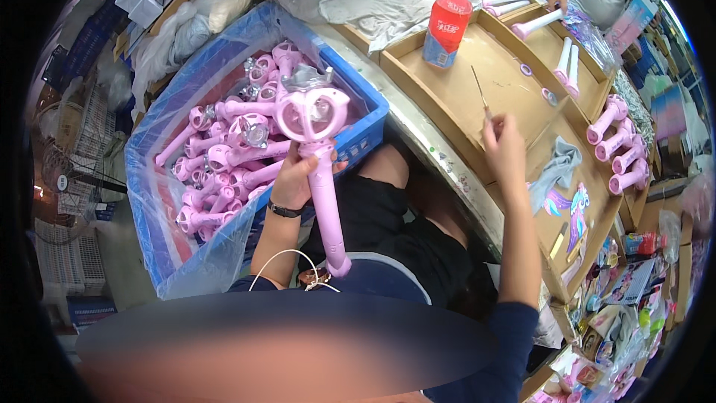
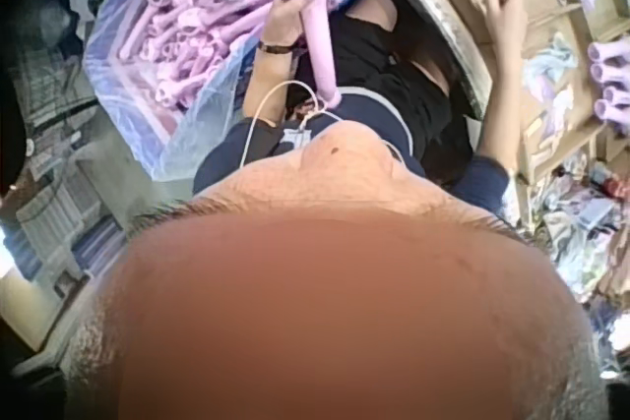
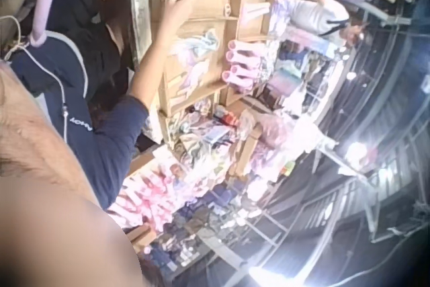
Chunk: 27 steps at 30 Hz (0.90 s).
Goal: The person assembles pink toy wands by attaching a silver crown piece to the wand head, inserting a decorative wing sticker, and wiping the wand with a cloth. The person repeats this sequence on multiple wands, handling each one individually.
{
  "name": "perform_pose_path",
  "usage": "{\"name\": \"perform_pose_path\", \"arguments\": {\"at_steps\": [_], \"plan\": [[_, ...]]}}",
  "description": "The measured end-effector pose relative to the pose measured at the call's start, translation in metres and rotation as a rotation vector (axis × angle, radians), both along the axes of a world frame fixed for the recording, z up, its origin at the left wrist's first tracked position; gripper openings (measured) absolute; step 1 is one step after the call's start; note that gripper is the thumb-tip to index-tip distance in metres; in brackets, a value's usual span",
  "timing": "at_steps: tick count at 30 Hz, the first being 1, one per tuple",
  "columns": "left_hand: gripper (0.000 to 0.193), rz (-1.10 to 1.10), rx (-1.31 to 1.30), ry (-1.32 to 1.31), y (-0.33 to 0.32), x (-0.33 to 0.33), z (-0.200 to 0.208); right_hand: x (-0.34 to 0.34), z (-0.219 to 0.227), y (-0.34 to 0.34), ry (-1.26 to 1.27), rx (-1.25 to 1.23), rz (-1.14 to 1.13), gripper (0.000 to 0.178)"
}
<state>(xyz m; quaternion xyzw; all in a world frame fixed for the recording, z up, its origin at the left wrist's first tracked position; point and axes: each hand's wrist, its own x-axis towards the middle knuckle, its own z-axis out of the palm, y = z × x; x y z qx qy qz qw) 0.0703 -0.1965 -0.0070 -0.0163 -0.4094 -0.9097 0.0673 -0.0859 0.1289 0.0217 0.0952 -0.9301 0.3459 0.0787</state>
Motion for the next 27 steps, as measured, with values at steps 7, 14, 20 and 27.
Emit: {"name": "perform_pose_path", "arguments": {"at_steps": [7,14,20,27], "plan": [[0.059,-0.208,-0.245,-0.101,-0.003,-0.010,-0.007,0.146,0.004,-0.035,-0.177,-0.769,0.137,0.030],[0.076,-0.105,-0.386,-0.103,0.032,-0.009,0.012,0.164,0.016,-0.068,0.151,-0.399,0.211,0.015],[0.099,0.127,-0.868,0.050,0.068,-0.011,0.010,0.136,0.002,-0.088,-0.094,-1.133,0.234,0.037],[0.097,0.086,-1.174,0.122,0.091,-0.006,0.012,0.103,-0.012,-0.084,0.001,-0.815,0.131,0.041]]}}
